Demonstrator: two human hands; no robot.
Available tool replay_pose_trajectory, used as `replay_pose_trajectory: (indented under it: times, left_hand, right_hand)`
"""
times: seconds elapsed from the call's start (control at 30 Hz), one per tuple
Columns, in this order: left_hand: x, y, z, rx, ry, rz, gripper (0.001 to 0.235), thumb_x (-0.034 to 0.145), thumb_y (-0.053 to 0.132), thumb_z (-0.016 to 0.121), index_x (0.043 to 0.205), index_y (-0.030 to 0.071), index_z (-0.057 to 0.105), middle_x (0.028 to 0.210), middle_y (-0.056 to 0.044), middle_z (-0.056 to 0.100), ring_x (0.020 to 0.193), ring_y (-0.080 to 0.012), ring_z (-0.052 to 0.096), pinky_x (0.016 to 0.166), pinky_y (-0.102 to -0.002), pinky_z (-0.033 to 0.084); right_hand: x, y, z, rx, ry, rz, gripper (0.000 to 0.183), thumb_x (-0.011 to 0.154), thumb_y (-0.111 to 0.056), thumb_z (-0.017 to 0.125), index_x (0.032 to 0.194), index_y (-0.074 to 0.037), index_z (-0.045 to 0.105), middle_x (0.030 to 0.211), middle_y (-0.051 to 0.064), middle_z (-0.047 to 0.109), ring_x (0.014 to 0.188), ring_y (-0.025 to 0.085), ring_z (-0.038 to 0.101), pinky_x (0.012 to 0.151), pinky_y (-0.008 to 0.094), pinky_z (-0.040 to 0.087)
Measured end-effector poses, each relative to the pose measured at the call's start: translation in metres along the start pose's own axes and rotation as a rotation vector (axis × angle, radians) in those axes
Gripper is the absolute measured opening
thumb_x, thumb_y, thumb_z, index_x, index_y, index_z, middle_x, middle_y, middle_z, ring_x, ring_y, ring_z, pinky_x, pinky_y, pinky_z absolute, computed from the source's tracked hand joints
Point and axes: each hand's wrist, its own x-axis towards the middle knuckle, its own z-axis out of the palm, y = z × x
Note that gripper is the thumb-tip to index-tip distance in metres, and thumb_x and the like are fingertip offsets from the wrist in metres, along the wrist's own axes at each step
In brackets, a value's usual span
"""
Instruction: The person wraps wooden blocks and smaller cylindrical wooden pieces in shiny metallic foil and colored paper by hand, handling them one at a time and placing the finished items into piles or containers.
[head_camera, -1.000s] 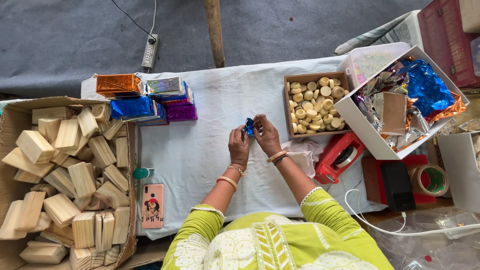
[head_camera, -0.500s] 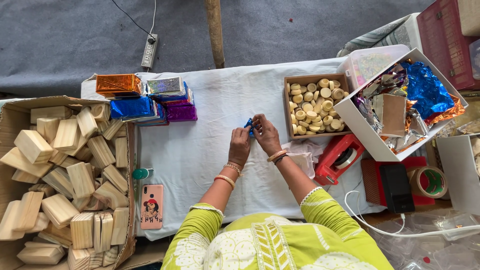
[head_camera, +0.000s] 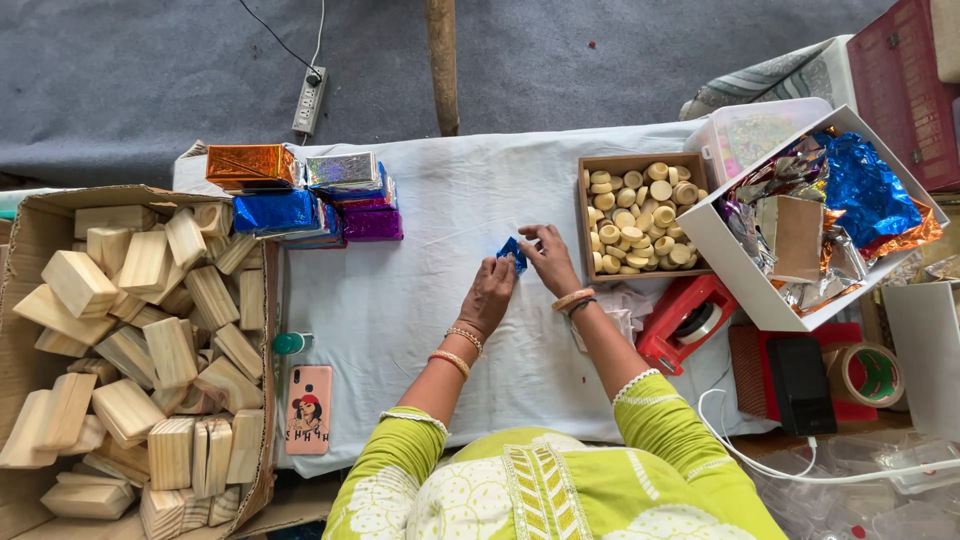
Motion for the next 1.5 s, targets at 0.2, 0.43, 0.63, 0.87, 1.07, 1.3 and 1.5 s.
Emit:
replay_pose_trajectory:
  times: [0.2, 0.43, 0.63, 0.87, 1.07, 1.3, 1.5]
  left_hand:
    - [-0.001, -0.002, 0.002, 0.065, -0.061, 0.027, 0.040, 0.083, -0.005, 0.062, 0.122, -0.010, 0.066, 0.117, -0.017, 0.061, 0.111, -0.0298, 0.055, 0.103, -0.034, 0.050]
    - [-0.001, -0.001, 0.003, 0.166, -0.035, 0.064, 0.034, 0.083, -0.005, 0.063, 0.117, -0.007, 0.067, 0.117, -0.018, 0.063, 0.110, -0.0305, 0.057, 0.103, -0.034, 0.050]
    - [0.004, 0.001, -0.006, 0.105, -0.013, 0.029, 0.030, 0.084, -0.005, 0.062, 0.113, -0.005, 0.068, 0.116, -0.017, 0.064, 0.106, -0.0286, 0.057, 0.099, -0.032, 0.052]
    - [0.007, 0.000, -0.009, -0.228, -0.012, -0.124, 0.036, 0.088, -0.008, 0.061, 0.121, 0.000, 0.050, 0.106, -0.017, 0.060, 0.100, -0.0336, 0.057, 0.092, -0.038, 0.053]
    - [0.008, -0.007, -0.012, -0.414, 0.018, -0.221, 0.047, 0.085, -0.013, 0.058, 0.127, 0.003, 0.047, 0.108, -0.017, 0.059, 0.102, -0.0355, 0.057, 0.095, -0.042, 0.052]
    - [0.013, -0.021, -0.012, -0.525, 0.103, -0.186, 0.033, 0.085, -0.007, 0.066, 0.116, 0.004, 0.062, 0.129, -0.017, 0.064, 0.127, -0.0359, 0.058, 0.108, -0.042, 0.048]
    - [0.003, -0.034, 0.003, -0.511, -0.009, -0.137, 0.020, 0.095, -0.001, 0.066, 0.114, 0.002, 0.061, 0.129, -0.015, 0.067, 0.126, -0.0328, 0.062, 0.107, -0.038, 0.052]
  right_hand:
    - [0.011, -0.006, 0.003, 0.005, -0.150, 0.092, 0.018, 0.090, -0.017, 0.076, 0.101, -0.002, 0.075, 0.097, 0.007, 0.066, 0.081, 0.018, 0.070, 0.075, 0.032, 0.059]
    - [-0.015, -0.043, -0.006, -0.240, -0.042, -0.196, 0.009, 0.088, -0.008, 0.075, 0.096, -0.006, 0.077, 0.087, 0.007, 0.071, 0.084, 0.024, 0.066, 0.076, 0.037, 0.055]
    - [-0.031, -0.042, -0.007, -0.306, 0.009, -0.360, 0.014, 0.090, -0.004, 0.071, 0.103, -0.007, 0.075, 0.097, 0.007, 0.072, 0.096, 0.027, 0.065, 0.084, 0.039, 0.056]
    - [-0.046, -0.044, -0.007, -0.349, 0.016, -0.465, 0.021, 0.091, 0.002, 0.066, 0.112, -0.001, 0.069, 0.118, 0.011, 0.070, 0.114, 0.031, 0.064, 0.096, 0.039, 0.056]
    - [-0.054, -0.047, -0.007, -0.452, 0.011, -0.545, 0.032, 0.092, 0.001, 0.065, 0.123, -0.002, 0.067, 0.122, 0.012, 0.066, 0.120, 0.032, 0.061, 0.101, 0.041, 0.054]
    - [-0.053, -0.032, -0.003, -0.524, 0.028, -0.575, 0.035, 0.087, 0.007, 0.063, 0.121, -0.003, 0.068, 0.122, 0.010, 0.067, 0.124, 0.030, 0.061, 0.103, 0.039, 0.054]
    - [-0.059, -0.032, 0.000, -0.543, 0.065, -0.586, 0.039, 0.085, 0.007, 0.065, 0.122, -0.002, 0.071, 0.118, 0.010, 0.069, 0.120, 0.029, 0.062, 0.099, 0.038, 0.054]
